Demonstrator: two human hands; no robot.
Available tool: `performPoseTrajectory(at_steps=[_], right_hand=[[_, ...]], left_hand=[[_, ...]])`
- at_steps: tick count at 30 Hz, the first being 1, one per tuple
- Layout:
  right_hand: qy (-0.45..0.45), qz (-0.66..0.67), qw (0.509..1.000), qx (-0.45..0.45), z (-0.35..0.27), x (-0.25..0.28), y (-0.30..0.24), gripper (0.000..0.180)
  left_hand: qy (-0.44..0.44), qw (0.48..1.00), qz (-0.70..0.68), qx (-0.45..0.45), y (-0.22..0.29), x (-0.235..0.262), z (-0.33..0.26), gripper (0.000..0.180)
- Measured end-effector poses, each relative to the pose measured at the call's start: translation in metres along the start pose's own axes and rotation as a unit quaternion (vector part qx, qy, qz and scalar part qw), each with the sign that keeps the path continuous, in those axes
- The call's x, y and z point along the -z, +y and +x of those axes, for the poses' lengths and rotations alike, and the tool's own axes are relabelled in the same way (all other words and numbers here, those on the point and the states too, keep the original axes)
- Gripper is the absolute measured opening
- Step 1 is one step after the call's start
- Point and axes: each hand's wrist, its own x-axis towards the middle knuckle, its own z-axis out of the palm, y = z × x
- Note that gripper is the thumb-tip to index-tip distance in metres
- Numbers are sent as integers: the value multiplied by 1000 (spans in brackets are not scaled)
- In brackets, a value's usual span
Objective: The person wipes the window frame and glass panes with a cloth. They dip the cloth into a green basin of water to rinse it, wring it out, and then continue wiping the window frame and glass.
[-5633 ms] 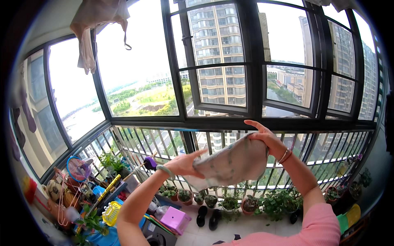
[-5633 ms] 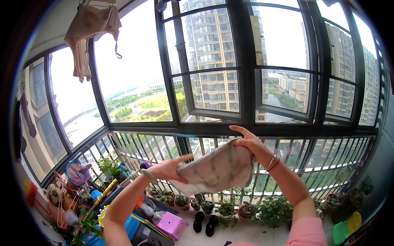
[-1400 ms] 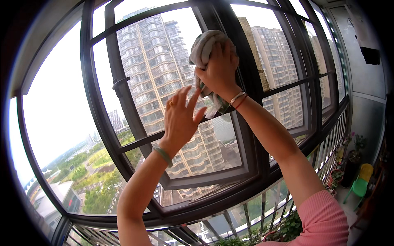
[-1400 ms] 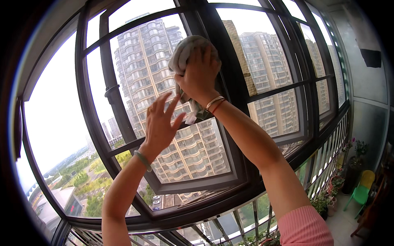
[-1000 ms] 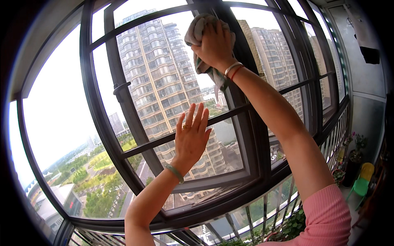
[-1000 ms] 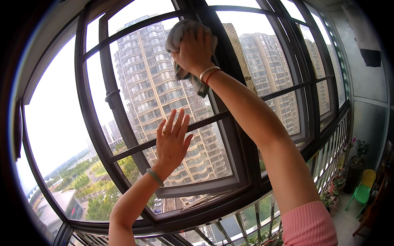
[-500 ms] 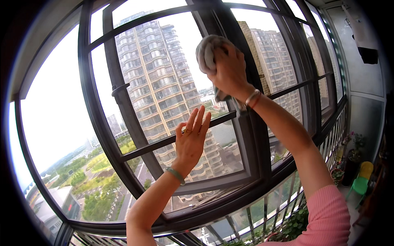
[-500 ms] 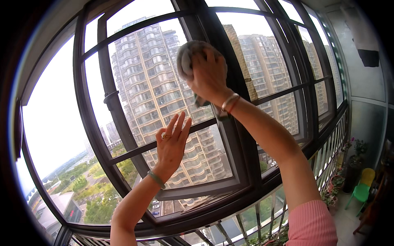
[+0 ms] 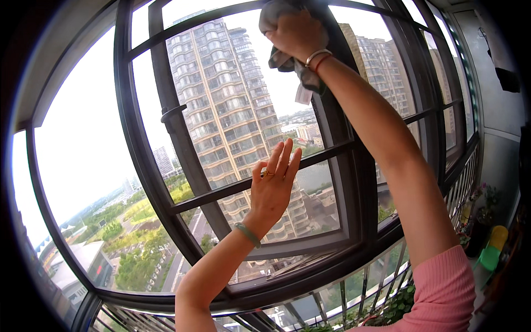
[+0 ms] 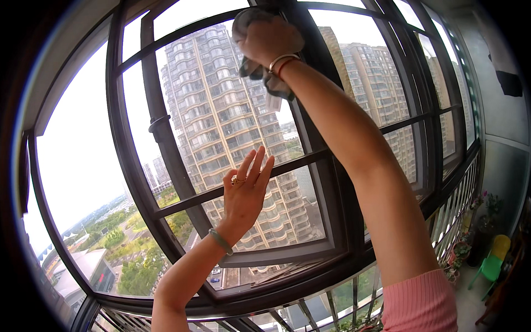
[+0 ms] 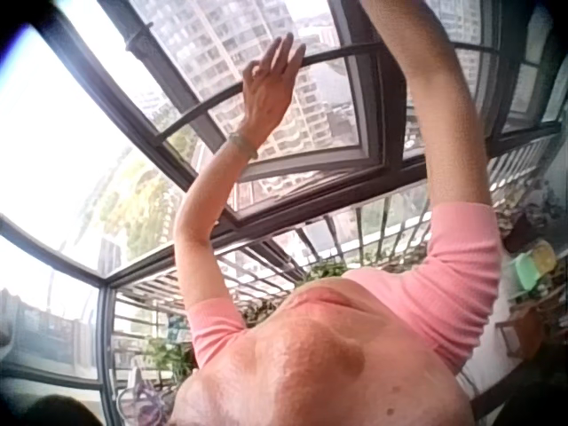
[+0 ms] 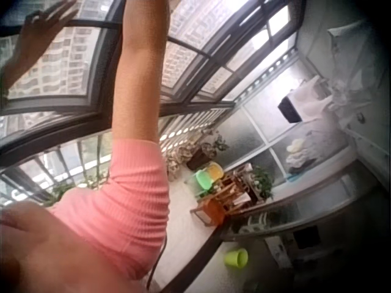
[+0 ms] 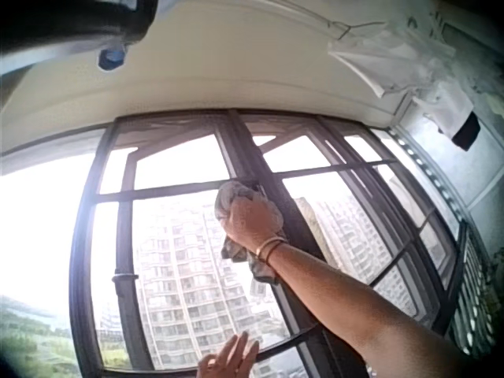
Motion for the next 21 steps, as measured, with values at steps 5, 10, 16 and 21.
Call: performPoseTrajectory(at_steps=[5, 10, 16, 21], right_hand=[[74, 2, 984, 165, -21, -16, -58, 35], [59, -17, 995, 74, -8, -3, -18, 24], [21, -30, 998, 42, 17, -4, -8, 25], [80, 8, 987, 142, 0, -14, -86, 29]], left_hand=[[8, 1000, 2, -1, -1, 1, 0, 65], [-10, 1000, 6, -2, -3, 7, 0, 66], [-10, 1000, -21, 4, 0, 0, -1, 73], [-14, 1000, 9, 1, -1, 1, -1, 73]])
